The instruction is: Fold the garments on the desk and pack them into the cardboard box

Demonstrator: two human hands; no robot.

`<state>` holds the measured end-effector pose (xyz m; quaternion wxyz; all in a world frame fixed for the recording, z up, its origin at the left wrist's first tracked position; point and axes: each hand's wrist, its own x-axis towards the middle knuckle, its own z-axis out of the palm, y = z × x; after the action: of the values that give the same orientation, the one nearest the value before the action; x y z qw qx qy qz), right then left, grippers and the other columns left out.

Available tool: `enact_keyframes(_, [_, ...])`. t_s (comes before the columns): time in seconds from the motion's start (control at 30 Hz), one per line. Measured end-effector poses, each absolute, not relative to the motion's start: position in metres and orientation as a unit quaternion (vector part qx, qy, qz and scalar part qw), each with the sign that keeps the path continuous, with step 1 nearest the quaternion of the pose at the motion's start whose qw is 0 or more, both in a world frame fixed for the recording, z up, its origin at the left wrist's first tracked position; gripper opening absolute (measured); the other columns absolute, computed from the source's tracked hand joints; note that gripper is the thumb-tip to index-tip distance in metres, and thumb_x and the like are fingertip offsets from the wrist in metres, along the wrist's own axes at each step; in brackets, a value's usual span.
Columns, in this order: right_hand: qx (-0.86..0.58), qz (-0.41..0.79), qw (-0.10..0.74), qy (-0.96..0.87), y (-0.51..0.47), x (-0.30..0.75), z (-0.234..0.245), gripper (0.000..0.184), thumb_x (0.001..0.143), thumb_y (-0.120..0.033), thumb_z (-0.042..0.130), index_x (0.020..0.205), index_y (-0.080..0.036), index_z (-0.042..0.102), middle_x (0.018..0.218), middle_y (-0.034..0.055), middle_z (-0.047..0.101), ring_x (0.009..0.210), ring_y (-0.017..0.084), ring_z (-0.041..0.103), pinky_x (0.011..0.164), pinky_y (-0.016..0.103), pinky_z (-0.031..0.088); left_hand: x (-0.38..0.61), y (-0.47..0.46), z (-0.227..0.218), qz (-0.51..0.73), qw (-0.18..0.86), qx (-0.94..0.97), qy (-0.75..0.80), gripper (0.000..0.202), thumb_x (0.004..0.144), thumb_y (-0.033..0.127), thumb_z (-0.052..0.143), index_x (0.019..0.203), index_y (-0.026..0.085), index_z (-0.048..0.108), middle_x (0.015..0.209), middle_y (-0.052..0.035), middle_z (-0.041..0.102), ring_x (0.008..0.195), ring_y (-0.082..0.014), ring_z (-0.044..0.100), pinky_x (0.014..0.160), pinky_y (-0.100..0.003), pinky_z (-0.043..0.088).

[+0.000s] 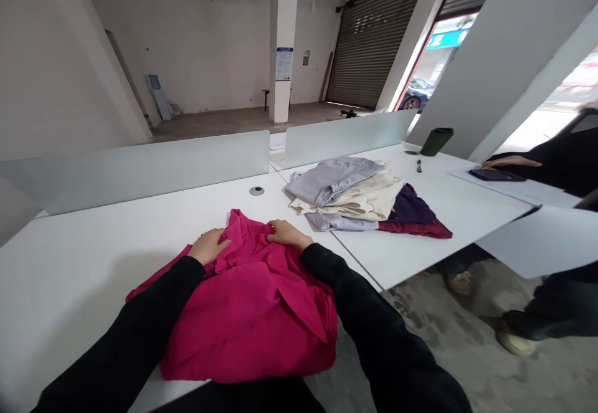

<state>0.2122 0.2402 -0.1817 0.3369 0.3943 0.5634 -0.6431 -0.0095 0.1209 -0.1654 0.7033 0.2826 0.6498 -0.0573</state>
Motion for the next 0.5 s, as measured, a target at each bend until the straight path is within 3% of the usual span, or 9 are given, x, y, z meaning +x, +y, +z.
enact_keyframes(0.1, [0.399,-0.650,0.346,0.546,0.258,0.213,-0.173,0.014,0.073,-0.025,0.057,0.077,-0.016,0.067,0.068,0.0027,0.064,0.061,0.015,0.052,0.059,0.025,0.040,-0.042,0.117,-0.172,0.008,0.677,0.233,0.698,0.028,0.083,0.041,0.047,0.089,0.019,0.063,0.093,-0.0117,0.070,0.092,-0.0270,0.065,0.087,-0.039,0.047])
enact_keyframes(0.2, [0.409,-0.663,0.337,0.529,0.289,0.216,-0.162,0.019,0.076,-0.021,0.051,0.083,-0.014,0.066,0.072,0.0006,0.063,0.064,0.014,0.055,0.060,0.023,0.040,-0.097,0.127,-0.165,0.141,0.631,0.110,0.755,0.028,0.078,0.041,0.052,0.092,0.017,0.059,0.086,-0.0061,0.067,0.079,-0.0215,0.062,0.082,-0.035,0.048])
enact_keyframes(0.33, [0.434,-0.592,0.297,0.610,0.319,0.187,-0.146,0.024,0.077,-0.018,0.058,0.098,-0.015,0.069,0.099,0.0074,0.069,0.080,0.016,0.063,0.074,0.025,0.046,-0.135,0.166,-0.131,0.246,0.621,0.003,0.744,0.028,0.072,0.034,0.060,0.093,0.016,0.057,0.078,0.0004,0.062,0.070,-0.0154,0.055,0.073,-0.029,0.046])
enact_keyframes(0.43, [0.412,-0.610,0.262,0.625,0.316,0.144,-0.128,0.036,0.085,-0.032,0.061,0.117,-0.016,0.064,0.119,0.0125,0.065,0.088,0.018,0.064,0.080,0.028,0.048,-0.121,0.198,-0.104,0.246,0.625,0.036,0.740,0.013,0.078,0.023,0.050,0.087,0.017,0.057,0.076,0.0017,0.058,0.071,-0.0146,0.053,0.074,-0.028,0.044])
enact_keyframes(0.5, [0.342,-0.662,0.261,0.613,0.302,0.119,-0.114,0.048,0.085,-0.042,0.064,0.126,-0.017,0.059,0.113,0.0110,0.067,0.084,0.018,0.063,0.078,0.028,0.048,-0.106,0.214,-0.091,0.241,0.619,0.100,0.741,0.011,0.081,0.018,0.044,0.081,0.018,0.055,0.075,0.0024,0.055,0.070,-0.0138,0.050,0.073,-0.027,0.043])
